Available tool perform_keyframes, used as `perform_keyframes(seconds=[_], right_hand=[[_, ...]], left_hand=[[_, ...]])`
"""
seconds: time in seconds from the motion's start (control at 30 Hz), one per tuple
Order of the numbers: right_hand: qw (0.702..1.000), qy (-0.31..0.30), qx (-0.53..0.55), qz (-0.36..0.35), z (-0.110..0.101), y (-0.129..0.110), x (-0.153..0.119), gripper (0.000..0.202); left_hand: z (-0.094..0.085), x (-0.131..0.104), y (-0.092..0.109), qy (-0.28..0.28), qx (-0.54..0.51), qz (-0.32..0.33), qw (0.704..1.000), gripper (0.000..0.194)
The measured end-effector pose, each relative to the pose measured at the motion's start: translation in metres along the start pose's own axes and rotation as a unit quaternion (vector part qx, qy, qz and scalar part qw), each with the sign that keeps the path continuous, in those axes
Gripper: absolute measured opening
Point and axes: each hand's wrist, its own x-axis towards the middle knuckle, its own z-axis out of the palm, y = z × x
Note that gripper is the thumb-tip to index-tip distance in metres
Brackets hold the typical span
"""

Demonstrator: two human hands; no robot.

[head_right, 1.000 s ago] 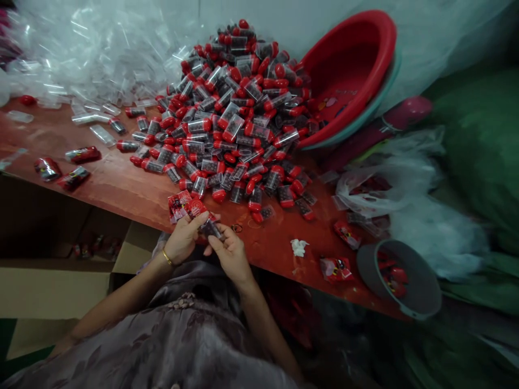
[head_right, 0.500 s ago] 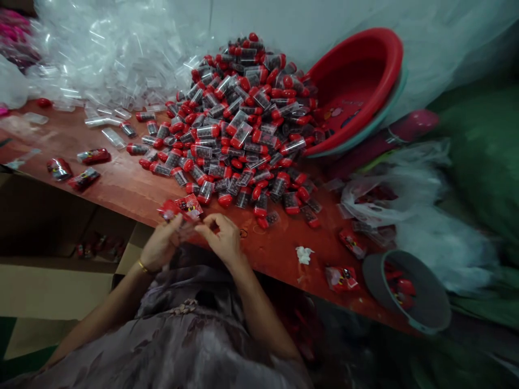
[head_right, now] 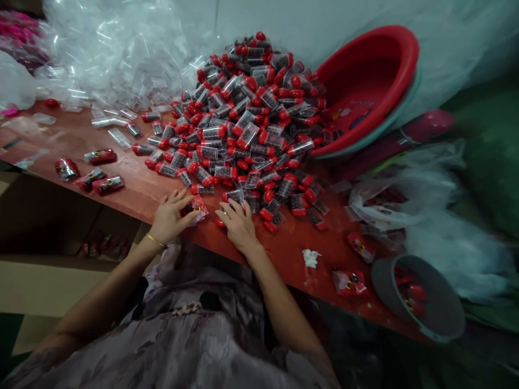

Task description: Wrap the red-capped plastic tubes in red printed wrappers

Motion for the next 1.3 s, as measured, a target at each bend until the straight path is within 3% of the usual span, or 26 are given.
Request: perform_keyframes(seconds=[0.07, 0.17, 0.33, 0.4, 0.5, 0.63, 0.73, 0.8, 0.9, 0.97, 1.13, 1.3], right_hand=[[1.0, 0.021, 0.005, 0.003, 0.0, 0.002, -0.013, 0.035], [0.998, 0.065, 0.012, 0.011, 0.0, 0.004, -0.021, 0.032], [0.976, 0.164, 0.132, 0.048, -0.004, -0.01, -0.019, 0.02], [0.935, 0.223, 0.238, 0.141, -0.009, -0.025, -0.013, 0.009], [0.825, 0.24, 0.421, 0.291, -0.017, -0.048, 0.0, 0.015], [0.691, 0.195, 0.602, 0.349, -0.02, -0.061, 0.016, 0.028], [0.646, 0.212, 0.631, 0.374, -0.017, -0.058, 0.016, 0.021], [0.641, 0.229, 0.626, 0.38, -0.015, -0.055, 0.011, 0.021], [0.658, 0.24, 0.603, 0.382, -0.012, -0.053, 0.002, 0.02], [0.68, 0.233, 0.581, 0.383, -0.011, -0.053, -0.001, 0.022], [0.716, 0.192, 0.546, 0.391, -0.016, -0.05, -0.005, 0.028], [0.69, 0.058, 0.616, 0.375, -0.03, -0.036, -0.021, 0.019]], left_hand=[[0.007, 0.003, 0.0, -0.042, 0.134, 0.028, 0.99, 0.037], [0.01, 0.008, -0.005, -0.06, 0.257, 0.02, 0.964, 0.029], [0.011, 0.007, -0.009, -0.018, 0.283, 0.047, 0.958, 0.026], [0.011, 0.003, -0.004, 0.024, 0.263, 0.074, 0.962, 0.026], [0.013, -0.006, 0.011, 0.08, 0.231, 0.116, 0.963, 0.025], [0.022, -0.018, 0.032, 0.079, 0.166, 0.159, 0.97, 0.023], [0.03, -0.023, 0.038, 0.077, 0.024, 0.105, 0.991, 0.035], [0.036, -0.024, 0.038, 0.053, -0.125, 0.02, 0.991, 0.043], [0.044, -0.024, 0.04, -0.02, -0.31, -0.096, 0.946, 0.035], [0.048, -0.023, 0.043, -0.034, -0.376, -0.136, 0.916, 0.033], [0.052, -0.02, 0.05, -0.007, -0.423, -0.211, 0.881, 0.035], [0.047, -0.015, 0.05, 0.001, -0.446, -0.297, 0.844, 0.045]])
